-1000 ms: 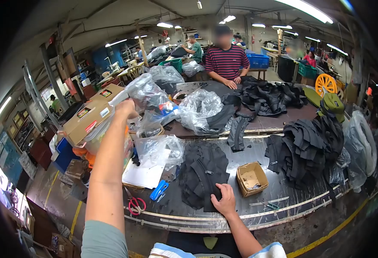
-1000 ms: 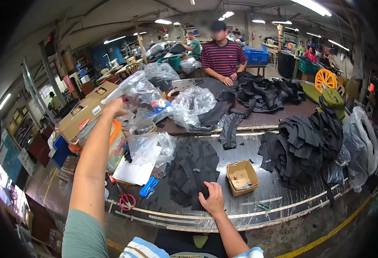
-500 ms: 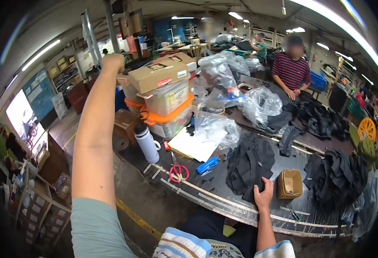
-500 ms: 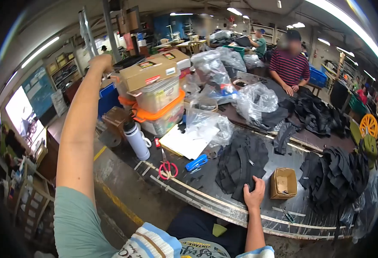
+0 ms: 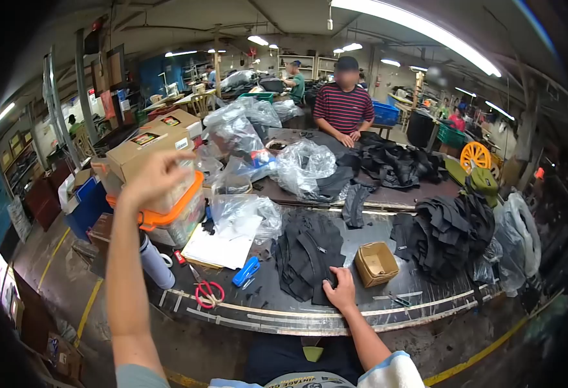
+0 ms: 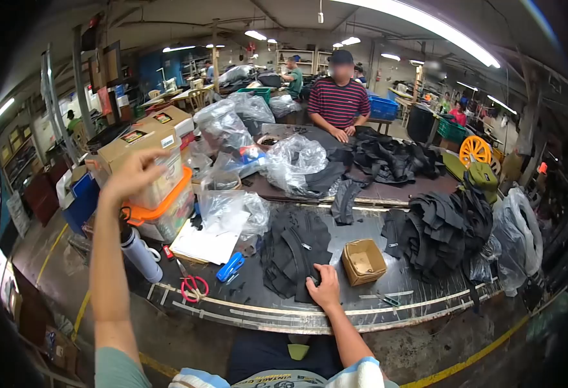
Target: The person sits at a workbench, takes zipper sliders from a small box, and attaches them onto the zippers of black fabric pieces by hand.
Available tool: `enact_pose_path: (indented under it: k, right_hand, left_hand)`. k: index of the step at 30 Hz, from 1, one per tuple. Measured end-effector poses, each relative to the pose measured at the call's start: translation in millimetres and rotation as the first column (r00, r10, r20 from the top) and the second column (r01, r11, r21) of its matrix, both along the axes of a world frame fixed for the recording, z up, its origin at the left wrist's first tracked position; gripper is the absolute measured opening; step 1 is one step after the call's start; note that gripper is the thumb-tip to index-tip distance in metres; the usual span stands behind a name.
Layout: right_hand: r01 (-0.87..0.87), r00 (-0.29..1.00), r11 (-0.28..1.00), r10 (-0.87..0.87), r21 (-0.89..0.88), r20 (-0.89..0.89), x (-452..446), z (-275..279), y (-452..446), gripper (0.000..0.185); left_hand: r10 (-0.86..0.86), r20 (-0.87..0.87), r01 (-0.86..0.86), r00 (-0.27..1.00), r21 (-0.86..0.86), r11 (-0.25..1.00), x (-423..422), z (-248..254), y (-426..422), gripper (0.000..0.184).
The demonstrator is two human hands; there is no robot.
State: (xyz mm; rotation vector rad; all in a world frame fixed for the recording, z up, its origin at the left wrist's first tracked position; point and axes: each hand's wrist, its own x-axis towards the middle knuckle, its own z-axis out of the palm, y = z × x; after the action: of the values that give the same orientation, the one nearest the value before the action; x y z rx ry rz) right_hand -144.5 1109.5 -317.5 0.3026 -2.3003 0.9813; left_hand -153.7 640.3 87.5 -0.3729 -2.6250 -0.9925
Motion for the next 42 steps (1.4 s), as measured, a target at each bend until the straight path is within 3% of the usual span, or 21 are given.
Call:
enact_pose_path:
  k: [1,3,5,9,11,16,17,19,22,23,26,27,28,29,31,34,37,39,42]
  right_hand:
    - [-0.003,1.000,1.000,0.003,-0.009,0.005,3.9,7.1,-1.7,0.042]
    - [0.000,1.000,1.000,0.000,-0.002,0.005,2.8,8.2,-2.5,0.042]
    - [0.003,1.000,1.000,-0.003,0.005,0.007,2.8,7.5,-1.3,0.043]
    - [0.001,1.000,1.000,-0.001,-0.003,0.025,2.6,9.5,-1.0,0.043]
    - [0.006,0.999,1.000,-0.006,-0.008,0.033,2.3,12.5,-1.2,0.043]
    - [0.006,0.997,1.000,-0.004,-0.024,0.073,3.5,11.5,0.4,0.042]
    - [0.005,0.997,1.000,-0.003,-0.030,0.073,3.8,9.6,0.5,0.042]
    - [0.005,0.998,0.999,-0.002,-0.042,0.067,1.7,7.9,0.4,0.043]
    - [0.000,0.997,0.999,0.004,-0.054,0.074,1.4,9.7,1.3,0.043]
    - [-0.003,0.997,0.998,0.008,-0.058,0.077,1.3,10.2,1.2,0.043]
    - [-0.005,0.996,0.998,0.011,-0.069,0.087,1.3,11.6,2.8,0.043]
    - [-0.009,0.995,0.997,0.016,-0.076,0.094,2.0,11.3,2.6,0.042]
    - [-0.012,0.995,0.996,0.020,-0.083,0.100,2.0,11.1,2.5,0.042]
    - [-0.016,0.994,0.996,0.025,-0.088,0.106,2.0,11.1,3.3,0.042]
    - [-0.014,0.994,0.996,0.024,-0.092,0.111,0.2,12.8,3.7,0.042]
    - [-0.009,0.990,0.995,0.022,-0.100,0.137,0.9,12.7,3.3,0.042]
    - [-0.009,0.990,0.996,0.022,-0.094,0.142,-0.1,10.2,3.5,0.041]
    - [-0.012,0.989,0.996,0.025,-0.090,0.143,-1.3,9.4,4.6,0.041]
    - [-0.021,0.987,0.995,0.036,-0.096,0.158,0.8,9.8,4.9,0.042]
  left_hand:
    - [-0.006,0.076,0.003,0.997,0.041,0.999,20.2,-6.8,33.0,0.039]
    - [-0.169,0.116,0.168,0.979,0.018,0.986,30.2,-43.5,72.5,0.037]
    - [-0.337,0.184,0.303,0.923,0.188,0.934,27.3,-99.8,96.7,0.035]
    - [-0.480,0.511,0.241,0.713,0.464,0.852,28.8,-208.9,148.8,0.033]
    - [-0.428,0.558,0.180,0.711,0.443,0.878,30.6,-256.8,177.2,0.033]
    - [-0.402,0.585,-0.016,0.704,0.579,0.815,38.8,-379.7,226.0,0.027]
    - [-0.203,0.474,0.034,0.857,0.340,0.940,50.3,-367.2,234.7,0.022]
    - [-0.076,0.295,0.015,0.952,0.205,0.979,55.4,-371.6,243.7,0.017]
    - [-0.085,0.171,0.053,0.981,0.183,0.982,55.5,-382.1,246.3,0.016]
    - [-0.131,0.222,0.058,0.966,0.305,0.951,54.3,-384.9,243.5,0.016]
    - [-0.317,0.364,0.005,0.876,0.651,0.759,48.2,-396.1,230.9,0.028]
    - [-0.319,0.366,0.005,0.874,0.650,0.760,42.3,-404.8,220.8,0.028]
    - [-0.497,0.260,-0.070,0.828,0.927,0.368,33.8,-413.2,208.6,0.037]
    - [-0.602,0.080,-0.177,0.795,0.979,-0.104,29.6,-423.2,199.2,0.045]
    - [-0.656,-0.261,-0.282,0.708,0.747,-0.602,44.6,-419.9,188.9,0.056]
    - [-0.650,-0.336,-0.353,0.682,0.627,-0.695,75.1,-409.1,201.9,0.065]
    - [-0.648,-0.328,-0.381,0.687,0.598,-0.705,95.4,-426.0,214.7,0.070]
    - [-0.670,-0.378,-0.304,0.639,0.676,-0.671,94.2,-428.1,217.0,0.069]
    - [-0.621,-0.398,-0.282,0.675,0.639,-0.716,58.8,-438.5,200.4,0.065]
